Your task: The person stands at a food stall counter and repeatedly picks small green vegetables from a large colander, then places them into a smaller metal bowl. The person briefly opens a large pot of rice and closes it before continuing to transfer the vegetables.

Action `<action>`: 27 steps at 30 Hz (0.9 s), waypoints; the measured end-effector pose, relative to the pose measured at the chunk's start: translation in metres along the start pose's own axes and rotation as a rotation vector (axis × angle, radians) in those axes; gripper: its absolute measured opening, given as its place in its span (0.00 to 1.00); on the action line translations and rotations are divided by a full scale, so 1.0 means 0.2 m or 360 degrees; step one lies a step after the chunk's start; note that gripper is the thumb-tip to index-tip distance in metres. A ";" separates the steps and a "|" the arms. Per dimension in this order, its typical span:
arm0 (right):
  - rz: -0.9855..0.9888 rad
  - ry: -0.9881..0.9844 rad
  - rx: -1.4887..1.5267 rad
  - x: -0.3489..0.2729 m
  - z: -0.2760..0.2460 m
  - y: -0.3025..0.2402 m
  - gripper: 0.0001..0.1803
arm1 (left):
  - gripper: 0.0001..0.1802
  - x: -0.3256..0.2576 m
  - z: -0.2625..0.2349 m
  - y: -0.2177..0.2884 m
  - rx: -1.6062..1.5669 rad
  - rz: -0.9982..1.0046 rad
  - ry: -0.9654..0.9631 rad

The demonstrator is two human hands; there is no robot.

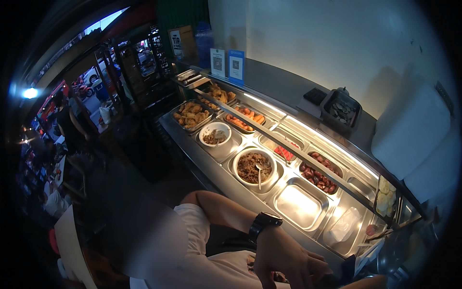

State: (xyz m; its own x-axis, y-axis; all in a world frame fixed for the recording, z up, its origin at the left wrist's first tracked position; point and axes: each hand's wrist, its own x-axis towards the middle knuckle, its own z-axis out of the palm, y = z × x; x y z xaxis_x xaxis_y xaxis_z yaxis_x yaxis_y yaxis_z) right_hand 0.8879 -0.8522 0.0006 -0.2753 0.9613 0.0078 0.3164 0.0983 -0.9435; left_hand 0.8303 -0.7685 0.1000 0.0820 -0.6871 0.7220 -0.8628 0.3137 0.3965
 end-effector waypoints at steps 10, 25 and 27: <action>-0.0273 -0.0279 -0.0419 -0.07 0.03 -0.17 0.14 | 0.15 -0.17 -0.08 -0.08 -0.0336 -0.0160 -0.0246; -0.0160 0.0151 -0.0712 -0.43 0.24 -0.41 0.12 | 0.11 -0.15 0.03 -0.48 -0.1285 -0.0112 -0.0313; -0.0075 0.0240 -0.0767 -0.49 0.28 -0.46 0.12 | 0.09 -0.10 0.07 -0.55 -0.1292 0.0043 -0.0383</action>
State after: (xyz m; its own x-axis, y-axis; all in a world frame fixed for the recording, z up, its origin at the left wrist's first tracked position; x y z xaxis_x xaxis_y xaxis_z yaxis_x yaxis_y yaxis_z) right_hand 0.8348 -0.9694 0.0688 -0.1764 0.9759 0.1284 0.6996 0.2161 -0.6811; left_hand 0.9170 -0.7980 0.0339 -0.1213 -0.7647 0.6328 -0.2296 0.6419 0.7316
